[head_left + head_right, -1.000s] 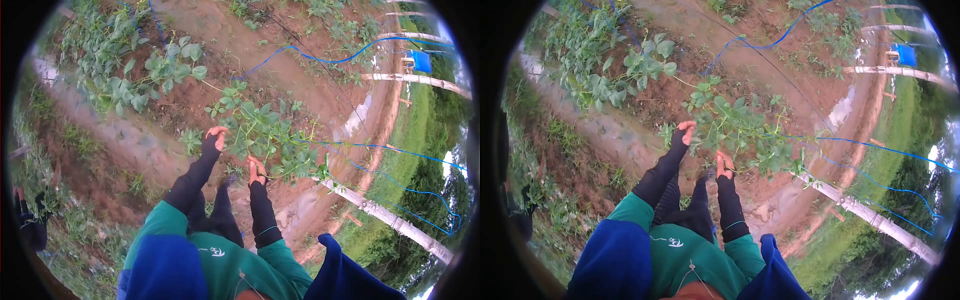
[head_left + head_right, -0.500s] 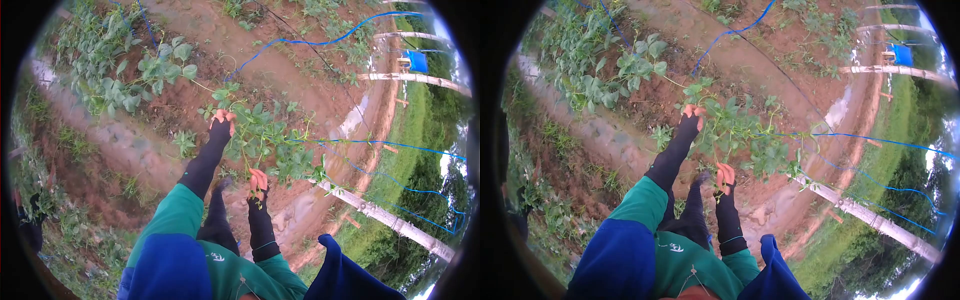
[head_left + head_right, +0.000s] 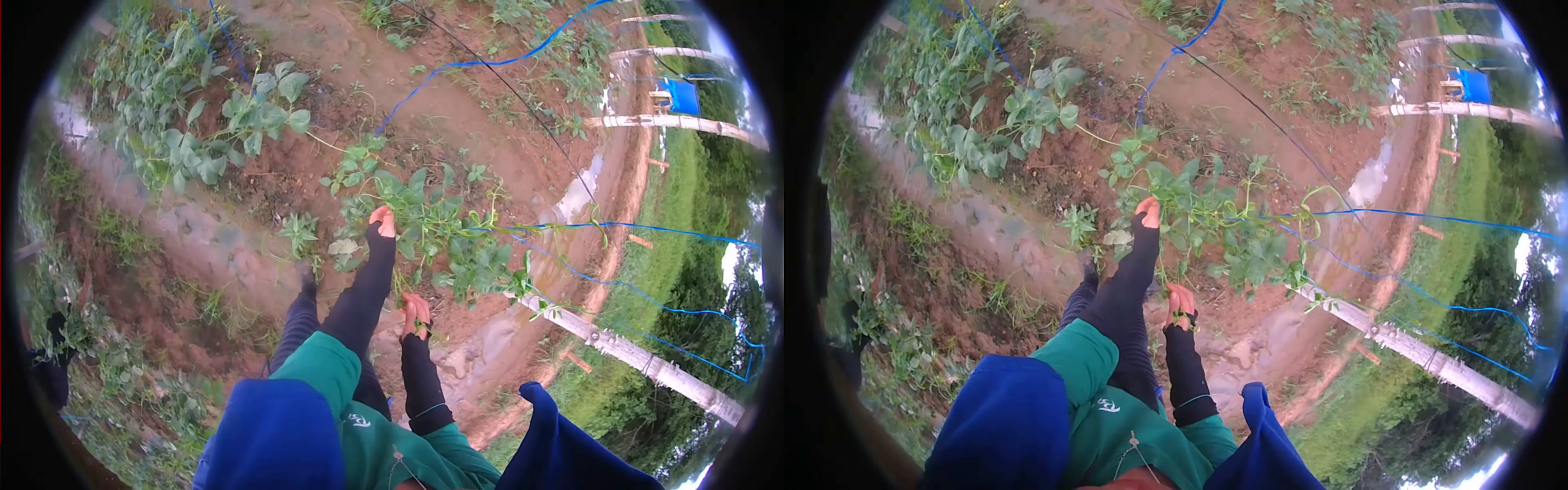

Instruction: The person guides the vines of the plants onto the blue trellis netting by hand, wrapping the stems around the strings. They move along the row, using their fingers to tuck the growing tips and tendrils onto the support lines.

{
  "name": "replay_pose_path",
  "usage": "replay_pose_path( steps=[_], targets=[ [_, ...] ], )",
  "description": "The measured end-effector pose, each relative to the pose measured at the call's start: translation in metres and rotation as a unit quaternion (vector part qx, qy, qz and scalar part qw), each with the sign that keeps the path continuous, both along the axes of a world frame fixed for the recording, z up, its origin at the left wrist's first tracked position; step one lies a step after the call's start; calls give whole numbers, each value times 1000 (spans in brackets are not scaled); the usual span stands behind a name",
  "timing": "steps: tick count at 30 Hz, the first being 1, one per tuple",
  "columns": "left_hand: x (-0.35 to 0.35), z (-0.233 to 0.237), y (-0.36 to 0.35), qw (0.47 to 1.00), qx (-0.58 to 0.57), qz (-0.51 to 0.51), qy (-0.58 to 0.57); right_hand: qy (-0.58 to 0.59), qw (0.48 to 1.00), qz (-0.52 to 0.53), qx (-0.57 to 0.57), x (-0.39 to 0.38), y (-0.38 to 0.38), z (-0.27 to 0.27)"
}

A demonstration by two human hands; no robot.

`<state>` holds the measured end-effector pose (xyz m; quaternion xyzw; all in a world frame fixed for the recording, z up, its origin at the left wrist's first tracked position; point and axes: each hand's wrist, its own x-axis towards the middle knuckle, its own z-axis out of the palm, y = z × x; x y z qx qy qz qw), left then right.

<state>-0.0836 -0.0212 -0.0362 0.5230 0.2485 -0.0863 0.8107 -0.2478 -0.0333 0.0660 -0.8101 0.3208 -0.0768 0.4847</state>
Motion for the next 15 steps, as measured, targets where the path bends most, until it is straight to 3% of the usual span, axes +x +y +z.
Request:
replay_pose_path(
  steps=[3, 5, 10, 12, 15],
  targets=[
    [39, 19, -12, 995, 68, -66, 12, -9, 999, 37, 14, -8, -5, -4],
    [59, 34, -3, 972, -109, -33, 204, -17, 999, 36, 10, -15, -6, -8],
    [56, 30, 22, 955, -240, -28, 174, -43, 998, 7, 50, -7, -9, 7],
    [38, 38, 33, 937, -296, -96, 158, -14, 995, 1, 103, -9, -15, 3],
    [17, 72, 45, 957, -224, -173, 68, -26, 998, 36, 33, -7, -25, -5]
  ],
)
